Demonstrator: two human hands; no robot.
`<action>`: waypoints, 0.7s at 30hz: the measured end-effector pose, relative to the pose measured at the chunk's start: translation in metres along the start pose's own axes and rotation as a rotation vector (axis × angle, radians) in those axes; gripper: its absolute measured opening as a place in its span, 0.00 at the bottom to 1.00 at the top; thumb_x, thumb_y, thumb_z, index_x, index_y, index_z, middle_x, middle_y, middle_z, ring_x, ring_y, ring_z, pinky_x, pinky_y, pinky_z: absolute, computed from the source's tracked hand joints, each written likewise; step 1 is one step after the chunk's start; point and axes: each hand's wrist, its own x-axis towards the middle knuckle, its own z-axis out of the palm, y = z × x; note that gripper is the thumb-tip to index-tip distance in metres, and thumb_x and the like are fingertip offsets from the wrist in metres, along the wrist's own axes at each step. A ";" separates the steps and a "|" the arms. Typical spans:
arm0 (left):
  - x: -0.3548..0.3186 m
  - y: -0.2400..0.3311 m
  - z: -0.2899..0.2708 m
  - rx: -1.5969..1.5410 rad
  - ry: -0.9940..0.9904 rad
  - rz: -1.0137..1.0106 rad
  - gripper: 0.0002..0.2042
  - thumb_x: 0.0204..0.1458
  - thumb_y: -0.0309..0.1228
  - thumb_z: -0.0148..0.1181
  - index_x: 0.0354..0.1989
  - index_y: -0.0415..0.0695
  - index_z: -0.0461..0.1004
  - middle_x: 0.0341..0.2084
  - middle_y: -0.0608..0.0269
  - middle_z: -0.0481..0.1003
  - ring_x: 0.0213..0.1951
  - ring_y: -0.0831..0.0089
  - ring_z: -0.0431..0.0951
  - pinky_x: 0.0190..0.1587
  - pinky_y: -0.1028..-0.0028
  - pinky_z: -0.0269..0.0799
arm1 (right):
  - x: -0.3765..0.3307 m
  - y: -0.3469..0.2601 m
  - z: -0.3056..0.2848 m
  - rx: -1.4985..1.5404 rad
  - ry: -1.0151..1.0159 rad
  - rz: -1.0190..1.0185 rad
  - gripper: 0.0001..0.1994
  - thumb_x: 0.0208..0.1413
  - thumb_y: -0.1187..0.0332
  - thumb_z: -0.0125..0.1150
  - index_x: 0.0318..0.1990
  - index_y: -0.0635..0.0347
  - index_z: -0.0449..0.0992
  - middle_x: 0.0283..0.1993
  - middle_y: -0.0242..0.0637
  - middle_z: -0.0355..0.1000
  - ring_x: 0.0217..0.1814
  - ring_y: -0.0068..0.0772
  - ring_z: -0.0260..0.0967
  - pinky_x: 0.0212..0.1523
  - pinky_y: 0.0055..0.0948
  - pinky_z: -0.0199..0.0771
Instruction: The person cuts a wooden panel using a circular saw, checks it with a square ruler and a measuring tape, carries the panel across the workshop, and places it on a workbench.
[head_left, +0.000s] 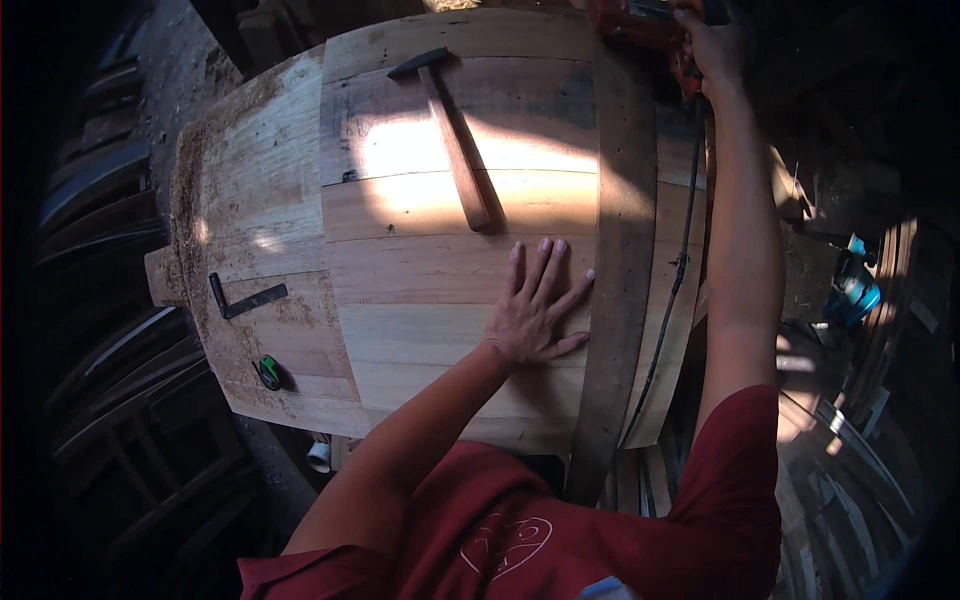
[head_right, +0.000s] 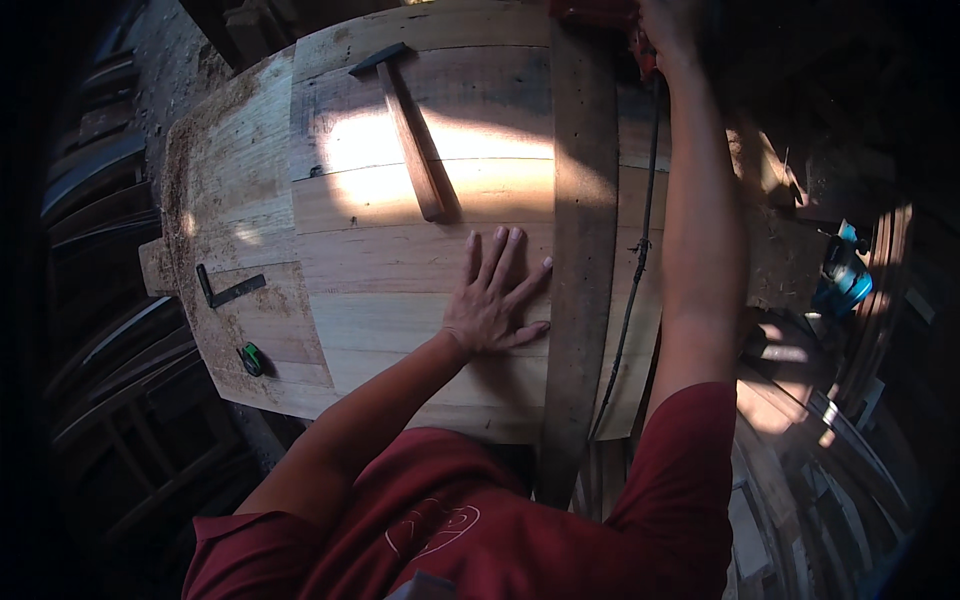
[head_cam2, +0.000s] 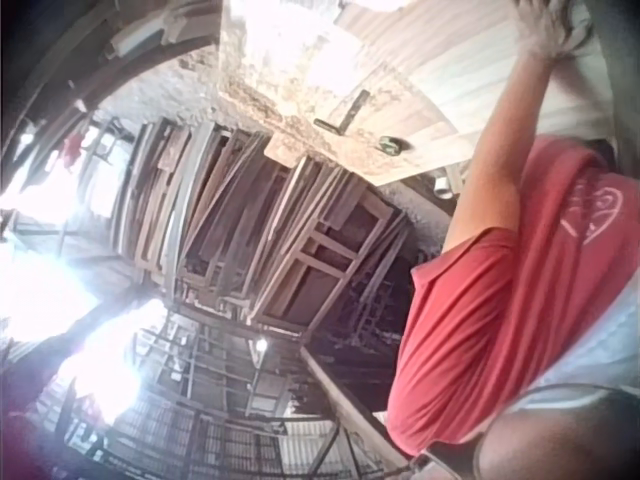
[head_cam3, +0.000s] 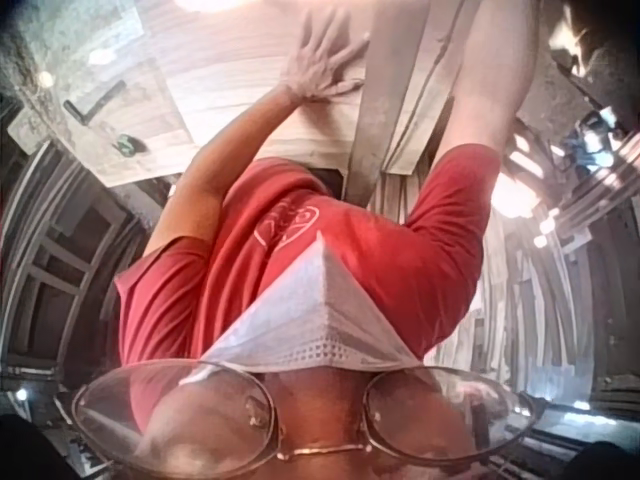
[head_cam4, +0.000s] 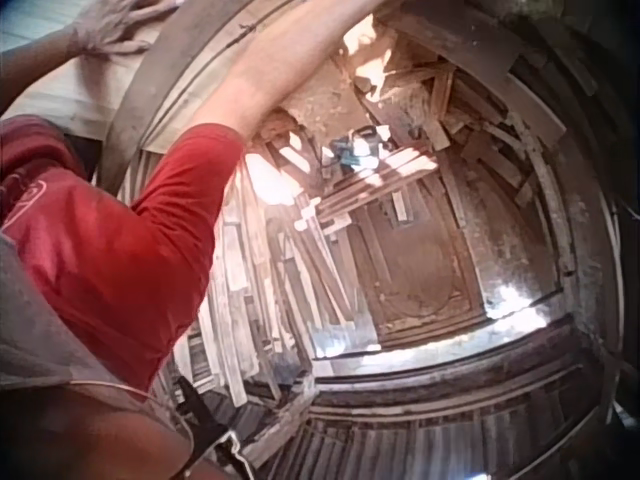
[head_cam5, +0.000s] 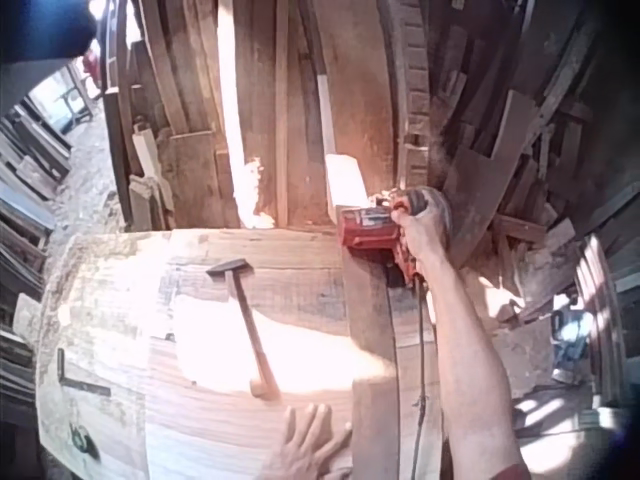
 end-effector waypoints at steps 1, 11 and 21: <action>-0.001 0.000 0.001 0.006 0.001 -0.008 0.42 0.56 0.71 0.36 0.76 0.62 0.51 0.75 0.38 0.42 0.77 0.44 0.38 0.74 0.39 0.25 | -0.002 0.006 0.001 -0.092 0.112 -0.168 0.06 0.53 0.72 0.67 0.39 0.58 0.81 0.29 0.32 0.75 0.27 0.28 0.72 0.27 0.29 0.70; -0.003 0.001 0.005 0.064 0.071 -0.003 0.43 0.54 0.72 0.38 0.76 0.64 0.53 0.75 0.38 0.42 0.77 0.45 0.37 0.75 0.42 0.26 | -0.194 -0.041 -0.129 -0.006 0.298 -0.162 0.11 0.55 0.69 0.72 0.41 0.64 0.77 0.22 0.26 0.68 0.20 0.14 0.61 0.21 0.18 0.60; 0.000 0.019 0.006 0.173 0.117 -0.024 0.45 0.53 0.69 0.45 0.77 0.59 0.50 0.75 0.38 0.41 0.77 0.44 0.36 0.75 0.41 0.26 | -0.492 -0.024 -0.328 -0.650 0.628 0.163 0.20 0.57 0.66 0.69 0.54 0.66 0.78 0.50 0.40 0.78 0.49 0.31 0.74 0.52 0.31 0.72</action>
